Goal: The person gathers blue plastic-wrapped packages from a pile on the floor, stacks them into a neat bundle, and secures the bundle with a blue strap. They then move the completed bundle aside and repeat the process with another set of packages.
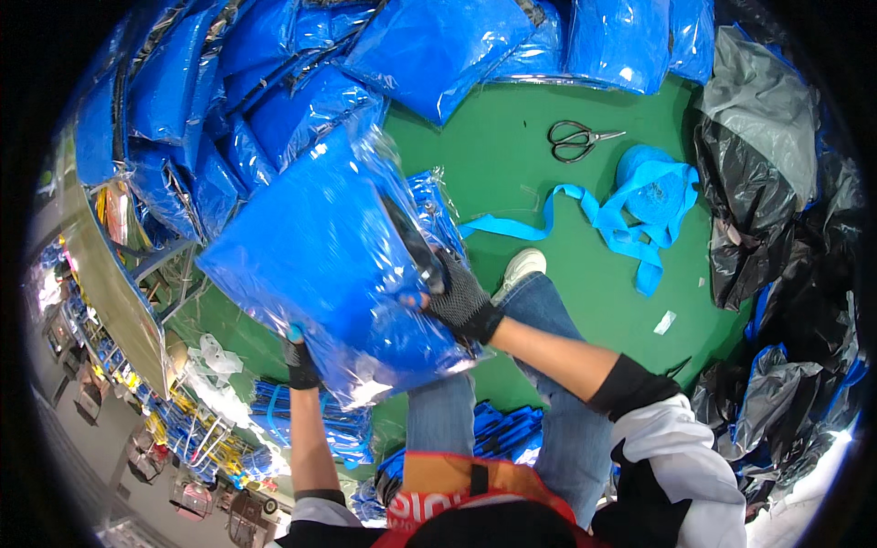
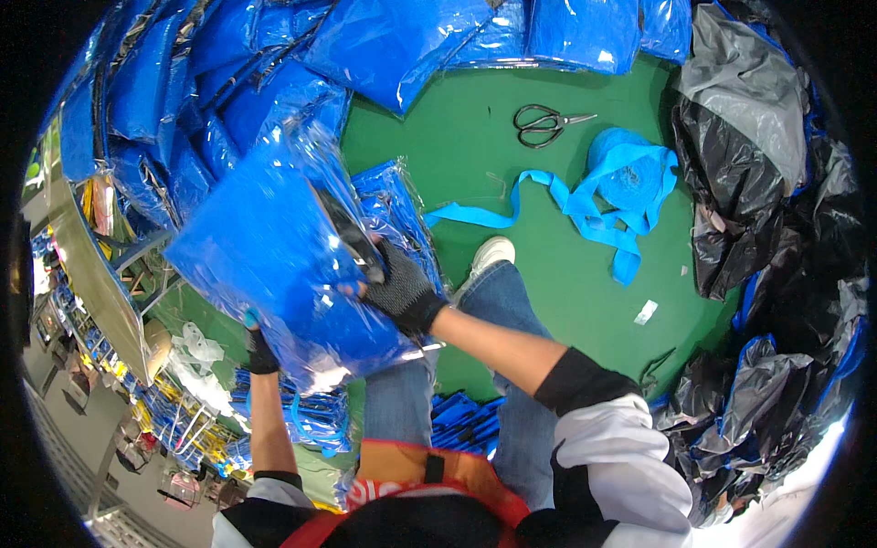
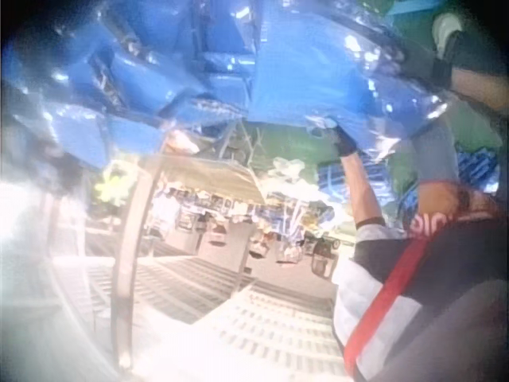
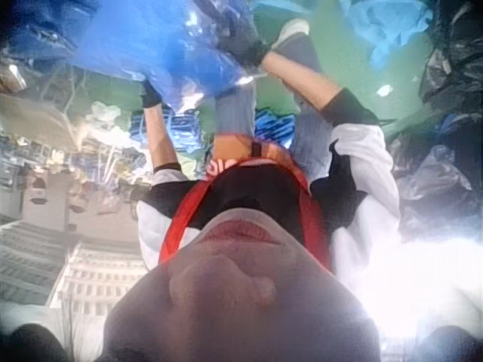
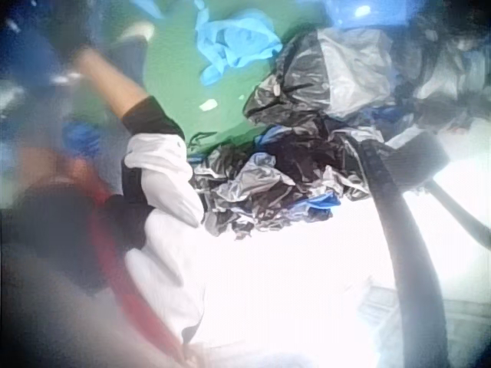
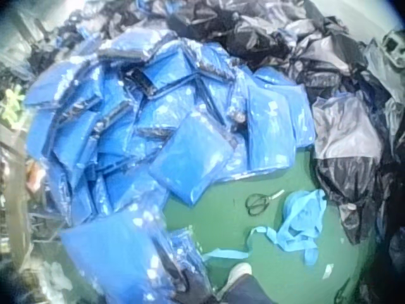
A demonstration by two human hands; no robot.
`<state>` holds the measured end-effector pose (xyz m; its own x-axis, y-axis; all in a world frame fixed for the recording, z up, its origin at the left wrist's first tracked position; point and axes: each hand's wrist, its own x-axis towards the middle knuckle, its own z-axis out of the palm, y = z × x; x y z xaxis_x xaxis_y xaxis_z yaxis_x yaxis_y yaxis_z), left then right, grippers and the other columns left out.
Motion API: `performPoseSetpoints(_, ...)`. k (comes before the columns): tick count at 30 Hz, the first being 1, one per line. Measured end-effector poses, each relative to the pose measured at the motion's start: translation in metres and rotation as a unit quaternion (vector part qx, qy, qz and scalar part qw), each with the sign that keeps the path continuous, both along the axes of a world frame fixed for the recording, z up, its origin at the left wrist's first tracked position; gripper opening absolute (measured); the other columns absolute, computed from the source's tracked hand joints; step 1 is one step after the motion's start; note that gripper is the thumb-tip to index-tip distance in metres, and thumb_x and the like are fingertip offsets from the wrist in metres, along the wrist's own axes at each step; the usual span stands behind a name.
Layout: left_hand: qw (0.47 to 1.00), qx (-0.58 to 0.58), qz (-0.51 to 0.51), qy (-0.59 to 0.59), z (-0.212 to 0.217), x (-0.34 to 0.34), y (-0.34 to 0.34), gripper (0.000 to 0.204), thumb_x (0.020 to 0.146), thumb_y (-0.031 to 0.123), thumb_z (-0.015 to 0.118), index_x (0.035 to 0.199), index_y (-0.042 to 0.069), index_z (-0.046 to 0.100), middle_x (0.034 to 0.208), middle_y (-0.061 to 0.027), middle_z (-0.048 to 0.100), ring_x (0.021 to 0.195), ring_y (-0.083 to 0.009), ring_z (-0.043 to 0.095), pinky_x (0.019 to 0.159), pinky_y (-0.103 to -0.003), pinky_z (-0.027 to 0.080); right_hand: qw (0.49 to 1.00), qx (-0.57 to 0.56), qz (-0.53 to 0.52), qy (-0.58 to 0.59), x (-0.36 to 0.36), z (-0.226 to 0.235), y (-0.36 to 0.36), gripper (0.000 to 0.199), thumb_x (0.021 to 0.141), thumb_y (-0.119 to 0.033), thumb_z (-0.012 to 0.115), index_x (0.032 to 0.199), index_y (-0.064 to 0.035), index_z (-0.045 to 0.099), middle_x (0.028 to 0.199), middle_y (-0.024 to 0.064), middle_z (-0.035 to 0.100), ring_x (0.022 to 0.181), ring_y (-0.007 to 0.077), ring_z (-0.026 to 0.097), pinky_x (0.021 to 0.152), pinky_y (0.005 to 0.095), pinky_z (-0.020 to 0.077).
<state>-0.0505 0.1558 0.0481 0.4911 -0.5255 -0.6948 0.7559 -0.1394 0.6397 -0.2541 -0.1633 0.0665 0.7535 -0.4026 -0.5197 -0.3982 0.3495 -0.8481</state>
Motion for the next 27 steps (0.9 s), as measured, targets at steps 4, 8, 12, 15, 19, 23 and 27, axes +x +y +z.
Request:
performPoseSetpoints(4, 0.972, 0.212, -0.023, -0.094, -0.089, -0.040, 0.088, 0.046, 0.086, 0.045, 0.053, 0.111, 0.006, 0.053, 0.096, -0.0095, 0.060, 0.079, -0.0221, 0.058, 0.070, -0.037, 0.049, 0.992, 0.100, -0.010, 0.077, -0.052, -0.045, 0.054, 0.093, 0.069, -0.047, 0.074, 0.135, 0.0010, 0.028, 0.127, 0.0202, 0.047, 0.117, 0.0289, 0.046, 0.099, 0.0361, 0.0365)
performPoseSetpoints(8, 0.846, 0.342, -0.270, -0.308, -0.104, -0.071, 0.059, 0.066, 0.083, 0.038, 0.059, 0.130, -0.001, 0.032, 0.121, -0.0197, 0.049, 0.109, -0.0343, 0.047, 0.095, -0.041, 0.036, 0.998, 0.024, -0.008, 0.055, -0.072, -0.089, 0.072, 0.090, 0.071, -0.044, 0.074, 0.135, 0.0004, 0.030, 0.130, 0.0189, 0.045, 0.120, 0.0281, 0.044, 0.101, 0.0358, 0.0341)
performPoseSetpoints(12, 0.651, 0.390, -0.292, -0.582, 0.010, -0.050, -0.063, 0.100, 0.068, 0.040, 0.072, 0.139, -0.004, 0.016, 0.135, -0.0262, 0.035, 0.124, -0.0409, 0.035, 0.107, -0.043, 0.023, 0.996, 0.011, 0.010, 0.089, -0.074, -0.086, 0.065, 0.095, 0.068, -0.043, 0.075, 0.139, -0.0060, 0.025, 0.132, 0.0222, 0.042, 0.121, 0.0366, 0.043, 0.099, 0.0403, 0.0368)
performPoseSetpoints(15, 0.662, 0.238, -0.422, -0.572, 0.070, -0.008, -0.168, 0.097, 0.065, 0.042, 0.073, 0.137, -0.003, 0.026, 0.134, -0.0284, 0.035, 0.125, -0.0423, 0.034, 0.107, -0.046, 0.022, 0.986, -0.049, -0.033, 0.154, -0.072, -0.062, 0.069, 0.094, 0.069, -0.043, 0.073, 0.140, -0.0047, 0.023, 0.132, 0.0245, 0.040, 0.120, 0.0413, 0.041, 0.099, 0.0433, 0.0351)
performPoseSetpoints(19, 0.488, 0.217, -0.595, -0.601, 0.022, 0.004, -0.255, 0.090, 0.068, 0.057, 0.066, 0.132, 0.002, 0.036, 0.123, -0.0242, 0.049, 0.112, -0.0379, 0.049, 0.094, -0.043, 0.040, 0.926, -0.078, -0.068, 0.363, -0.060, -0.042, 0.101, 0.091, 0.073, -0.042, 0.067, 0.140, -0.0023, 0.020, 0.127, 0.0261, 0.042, 0.116, 0.0414, 0.042, 0.098, 0.0452, 0.0332)
performPoseSetpoints(23, 0.512, 0.248, -0.621, -0.540, -0.032, 0.010, -0.260, 0.088, 0.067, 0.063, 0.064, 0.127, 0.003, 0.044, 0.115, -0.0226, 0.055, 0.104, -0.0376, 0.055, 0.089, -0.042, 0.044, 0.888, -0.226, -0.127, 0.379, -0.050, -0.072, 0.123, 0.095, 0.068, -0.042, 0.069, 0.141, -0.0065, 0.020, 0.118, 0.0249, 0.047, 0.109, 0.0412, 0.045, 0.096, 0.0477, 0.0316)
performPoseSetpoints(27, 0.521, 0.209, -0.604, -0.565, -0.050, 0.014, -0.251, 0.093, 0.059, 0.069, 0.065, 0.121, 0.002, 0.049, 0.113, -0.0224, 0.056, 0.102, -0.0376, 0.056, 0.088, -0.043, 0.045, 0.901, -0.180, -0.123, 0.374, -0.051, -0.108, 0.128, 0.092, 0.062, -0.030, 0.069, 0.140, -0.0076, 0.023, 0.120, 0.0241, 0.046, 0.112, 0.0415, 0.042, 0.097, 0.0479, 0.0296)
